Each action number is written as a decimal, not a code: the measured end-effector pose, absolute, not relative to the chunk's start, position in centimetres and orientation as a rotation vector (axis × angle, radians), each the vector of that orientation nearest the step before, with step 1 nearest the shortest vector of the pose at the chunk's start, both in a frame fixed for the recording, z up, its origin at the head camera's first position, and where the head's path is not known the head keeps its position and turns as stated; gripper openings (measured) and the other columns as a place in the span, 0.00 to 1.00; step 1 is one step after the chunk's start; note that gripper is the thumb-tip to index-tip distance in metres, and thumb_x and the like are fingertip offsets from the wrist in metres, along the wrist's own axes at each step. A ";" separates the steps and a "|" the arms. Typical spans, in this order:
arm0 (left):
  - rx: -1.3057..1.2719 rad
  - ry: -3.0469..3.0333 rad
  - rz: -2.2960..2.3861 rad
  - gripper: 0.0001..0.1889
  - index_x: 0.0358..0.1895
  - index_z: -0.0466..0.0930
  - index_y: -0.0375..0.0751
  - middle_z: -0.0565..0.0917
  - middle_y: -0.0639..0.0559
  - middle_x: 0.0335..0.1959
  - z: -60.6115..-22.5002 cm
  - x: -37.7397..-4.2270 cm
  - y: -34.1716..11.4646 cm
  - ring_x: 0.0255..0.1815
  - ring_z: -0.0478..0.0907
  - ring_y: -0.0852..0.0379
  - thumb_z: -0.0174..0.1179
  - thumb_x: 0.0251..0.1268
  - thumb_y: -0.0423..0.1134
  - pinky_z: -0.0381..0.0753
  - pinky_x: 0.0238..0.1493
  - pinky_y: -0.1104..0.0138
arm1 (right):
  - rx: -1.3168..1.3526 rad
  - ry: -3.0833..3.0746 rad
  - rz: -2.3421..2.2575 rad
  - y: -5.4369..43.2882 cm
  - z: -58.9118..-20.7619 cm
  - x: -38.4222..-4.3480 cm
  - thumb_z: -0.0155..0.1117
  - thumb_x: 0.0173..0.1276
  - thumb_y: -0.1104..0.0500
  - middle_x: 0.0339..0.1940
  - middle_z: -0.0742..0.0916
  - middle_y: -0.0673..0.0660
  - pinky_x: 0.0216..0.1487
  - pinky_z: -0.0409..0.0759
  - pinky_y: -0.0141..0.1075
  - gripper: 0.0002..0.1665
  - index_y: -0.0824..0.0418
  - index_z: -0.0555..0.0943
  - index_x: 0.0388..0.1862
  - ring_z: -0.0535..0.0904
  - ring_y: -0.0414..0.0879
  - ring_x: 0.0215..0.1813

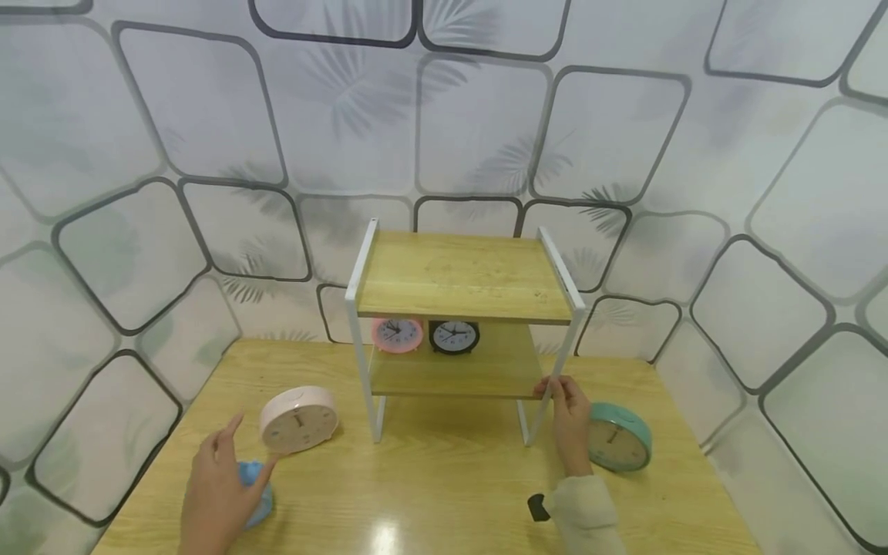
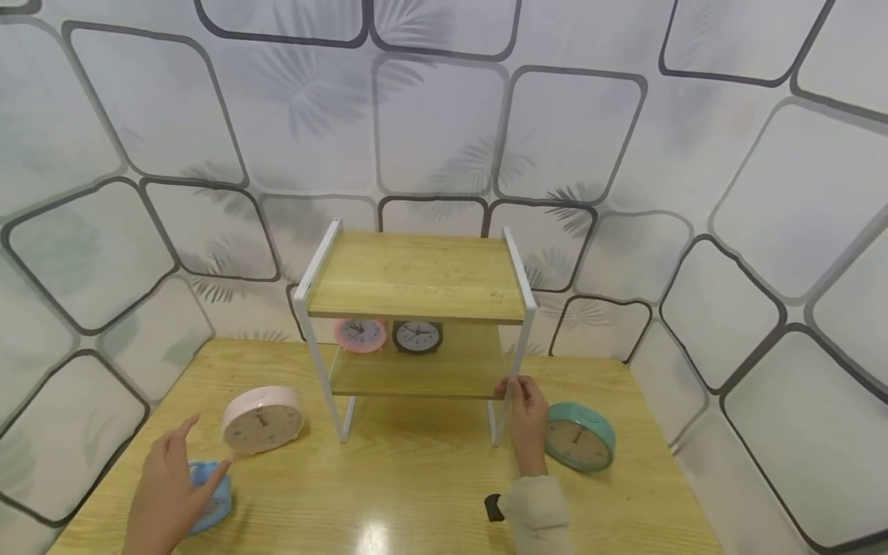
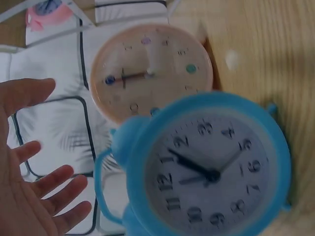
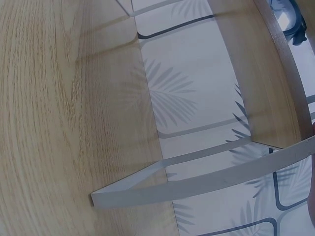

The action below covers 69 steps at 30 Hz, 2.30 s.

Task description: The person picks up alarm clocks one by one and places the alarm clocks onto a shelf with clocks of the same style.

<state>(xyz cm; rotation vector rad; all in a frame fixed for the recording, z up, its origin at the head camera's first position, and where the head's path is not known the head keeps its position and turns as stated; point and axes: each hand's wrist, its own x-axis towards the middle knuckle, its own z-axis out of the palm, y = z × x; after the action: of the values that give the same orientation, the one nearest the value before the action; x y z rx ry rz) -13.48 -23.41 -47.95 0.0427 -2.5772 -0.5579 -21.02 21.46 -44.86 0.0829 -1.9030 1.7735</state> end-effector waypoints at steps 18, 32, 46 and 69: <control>0.147 -3.100 -0.565 0.49 0.63 0.58 0.27 0.71 0.19 0.47 -49.9 -12.5 -27.6 0.41 0.74 0.26 0.68 0.46 0.60 0.75 0.41 0.40 | 0.079 -1.921 1.784 21.7 -45.1 -21.1 0.47 0.73 0.65 0.27 0.84 0.50 0.43 0.80 0.27 0.15 0.79 0.74 0.36 0.82 0.38 0.34; 0.281 -2.961 -0.745 0.46 0.61 0.63 0.32 0.75 0.23 0.44 -50.7 -12.6 -26.6 0.40 0.77 0.30 0.69 0.45 0.60 0.77 0.39 0.43 | 0.091 -1.911 1.794 21.6 -45.0 -21.1 0.48 0.73 0.65 0.27 0.84 0.49 0.44 0.80 0.27 0.15 0.80 0.74 0.37 0.83 0.39 0.34; 0.442 -2.619 -1.291 0.61 0.73 0.32 0.36 0.62 0.24 0.60 -52.7 -12.0 -26.3 0.57 0.62 0.25 0.74 0.45 0.38 0.64 0.54 0.38 | 0.089 -1.901 1.794 22.0 -45.9 -21.5 0.46 0.73 0.66 0.27 0.84 0.48 0.44 0.80 0.26 0.16 0.81 0.74 0.37 0.83 0.36 0.33; 0.616 -2.853 -1.531 0.51 0.67 0.45 0.18 0.56 0.18 0.64 -55.7 -11.8 -28.4 0.65 0.57 0.24 0.64 0.57 0.53 0.61 0.65 0.41 | 0.138 -1.860 1.777 22.5 -47.3 -22.6 0.48 0.73 0.64 0.27 0.84 0.46 0.41 0.81 0.25 0.16 0.80 0.74 0.36 0.83 0.37 0.33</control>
<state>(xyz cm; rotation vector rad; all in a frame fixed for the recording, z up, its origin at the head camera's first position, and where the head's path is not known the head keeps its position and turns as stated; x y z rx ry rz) -11.81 -28.45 -55.69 0.6161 -2.8525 -1.5312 -22.64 22.52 -47.33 0.1384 -1.8603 1.7770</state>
